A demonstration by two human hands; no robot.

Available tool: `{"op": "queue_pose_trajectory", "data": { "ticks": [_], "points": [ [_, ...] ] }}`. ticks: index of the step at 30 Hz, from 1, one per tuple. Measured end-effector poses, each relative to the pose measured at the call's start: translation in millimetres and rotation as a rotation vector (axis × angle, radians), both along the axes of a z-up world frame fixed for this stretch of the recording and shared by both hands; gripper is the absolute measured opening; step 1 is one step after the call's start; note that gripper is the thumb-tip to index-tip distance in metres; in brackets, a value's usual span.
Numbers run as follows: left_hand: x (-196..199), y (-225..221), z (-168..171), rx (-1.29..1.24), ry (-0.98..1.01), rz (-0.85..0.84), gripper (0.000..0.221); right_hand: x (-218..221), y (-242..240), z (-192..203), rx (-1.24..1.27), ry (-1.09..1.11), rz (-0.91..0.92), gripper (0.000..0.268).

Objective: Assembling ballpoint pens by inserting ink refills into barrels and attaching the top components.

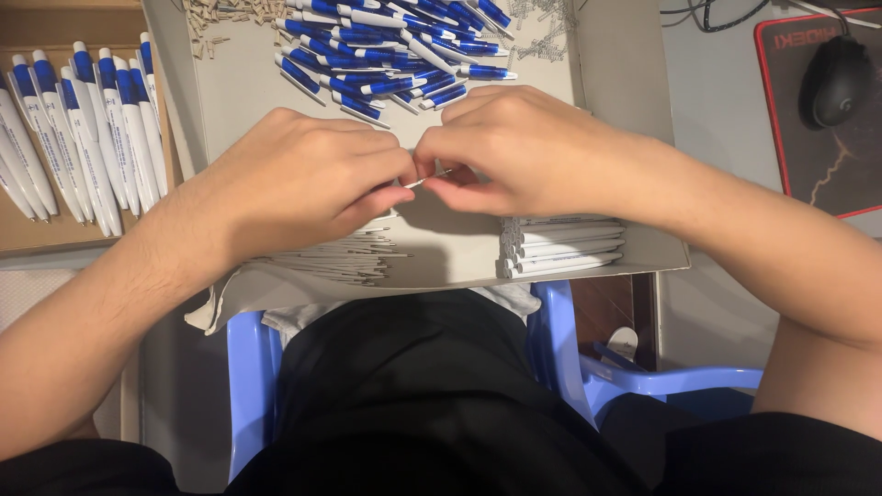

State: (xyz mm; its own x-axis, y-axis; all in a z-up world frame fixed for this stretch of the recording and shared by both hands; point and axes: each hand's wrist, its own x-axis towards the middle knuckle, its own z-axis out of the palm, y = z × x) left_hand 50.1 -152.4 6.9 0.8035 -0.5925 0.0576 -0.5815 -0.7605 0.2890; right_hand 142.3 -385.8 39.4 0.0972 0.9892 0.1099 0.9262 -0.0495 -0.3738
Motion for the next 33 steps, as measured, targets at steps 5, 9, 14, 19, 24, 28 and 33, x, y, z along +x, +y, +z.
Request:
{"op": "queue_pose_trajectory", "data": {
  "ticks": [5, 9, 14, 19, 24, 28, 33],
  "points": [
    [0, 1, -1, 0.001, -0.033, 0.001, 0.025, -1, 2, -7, 0.027, 0.027, -0.014, 0.01],
    [0, 2, -4, -0.018, -0.07, -0.014, 0.023, -2, 1, -15, -0.003, -0.012, -0.044, 0.019],
    [0, 2, -7, -0.064, -0.082, -0.036, 0.023, -1, -1, -20, -0.005, -0.029, -0.057, 0.029],
    [1, 2, -7, -0.062, -0.052, -0.017, 0.02, 0, -1, -21, -0.108, -0.019, -0.112, 0.033],
    [3, 2, -5, -0.048, -0.096, -0.033, 0.016, 22, -9, 15, -0.131, 0.026, -0.136, 0.038],
    [1, 0, -2, -0.057, -0.079, -0.039, 0.02, 54, -33, 18, -0.304, -0.17, -0.439, 0.022],
    [3, -2, -4, -0.067, -0.065, -0.041, 0.019, 76, -55, -5, -0.482, -0.327, -0.454, 0.018]
  ]
}}
